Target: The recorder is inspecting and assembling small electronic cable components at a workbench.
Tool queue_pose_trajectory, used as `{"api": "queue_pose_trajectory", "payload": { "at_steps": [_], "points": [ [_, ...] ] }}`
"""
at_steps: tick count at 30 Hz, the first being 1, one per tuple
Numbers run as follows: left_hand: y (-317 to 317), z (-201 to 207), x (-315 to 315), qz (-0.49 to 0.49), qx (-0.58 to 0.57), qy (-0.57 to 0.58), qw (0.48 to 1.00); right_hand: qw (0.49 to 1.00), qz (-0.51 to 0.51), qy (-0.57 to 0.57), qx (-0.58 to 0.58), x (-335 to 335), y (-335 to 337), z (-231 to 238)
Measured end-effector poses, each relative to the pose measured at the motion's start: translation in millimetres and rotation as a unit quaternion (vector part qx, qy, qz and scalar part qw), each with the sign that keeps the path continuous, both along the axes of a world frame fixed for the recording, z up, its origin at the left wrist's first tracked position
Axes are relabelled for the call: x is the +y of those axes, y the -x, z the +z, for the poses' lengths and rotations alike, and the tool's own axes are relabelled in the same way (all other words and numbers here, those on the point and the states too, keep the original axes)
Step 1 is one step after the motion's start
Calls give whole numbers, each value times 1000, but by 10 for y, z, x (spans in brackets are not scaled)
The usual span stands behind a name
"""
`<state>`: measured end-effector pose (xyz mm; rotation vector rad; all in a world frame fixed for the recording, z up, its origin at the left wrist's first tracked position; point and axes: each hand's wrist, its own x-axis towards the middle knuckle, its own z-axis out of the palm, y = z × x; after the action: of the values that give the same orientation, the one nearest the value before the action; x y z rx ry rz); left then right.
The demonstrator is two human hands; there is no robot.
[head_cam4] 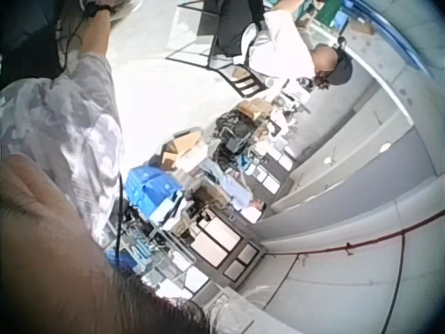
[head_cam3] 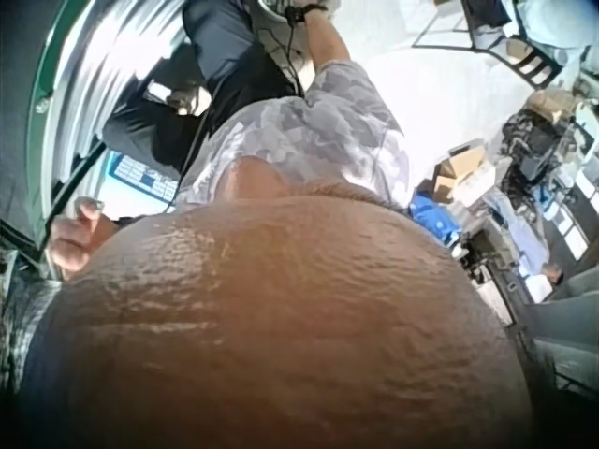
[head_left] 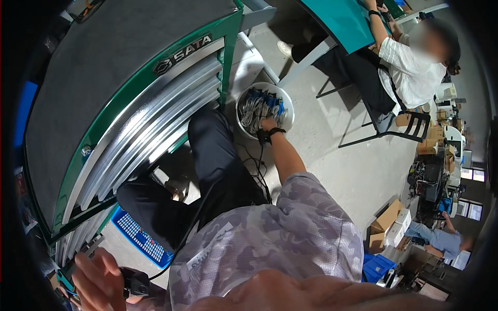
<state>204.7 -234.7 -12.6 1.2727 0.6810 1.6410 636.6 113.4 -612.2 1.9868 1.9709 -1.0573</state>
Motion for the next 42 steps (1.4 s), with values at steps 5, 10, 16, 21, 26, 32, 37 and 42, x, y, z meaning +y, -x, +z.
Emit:
{"api": "queue_pose_trajectory", "payload": {
  "at_steps": [5,10,16,21,26,32,37,42],
  "points": [
    [-328,43,354,-146,-50,-73,985,817,-352,146,433,-153,-327,474],
    [-446,96,493,-226,-65,-126,964,783,-337,109,510,-360,-490,1462],
    [-521,240,450,-292,-67,-171,939,788,-176,86,583,-366,-465,2565],
    [-455,114,672,-468,10,-157,870,778,-129,-54,613,-492,-91,3756],
    [-112,328,693,-89,391,56,915,794,92,-131,586,-589,624,5274],
    [281,560,1450,80,428,36,899,710,376,-80,590,-542,2162,6296],
    [746,629,1795,96,198,9,975,693,490,-23,529,-568,3605,6399],
    [1515,680,1919,254,368,99,889,701,639,-222,226,-180,4280,6596]
  ]
}}
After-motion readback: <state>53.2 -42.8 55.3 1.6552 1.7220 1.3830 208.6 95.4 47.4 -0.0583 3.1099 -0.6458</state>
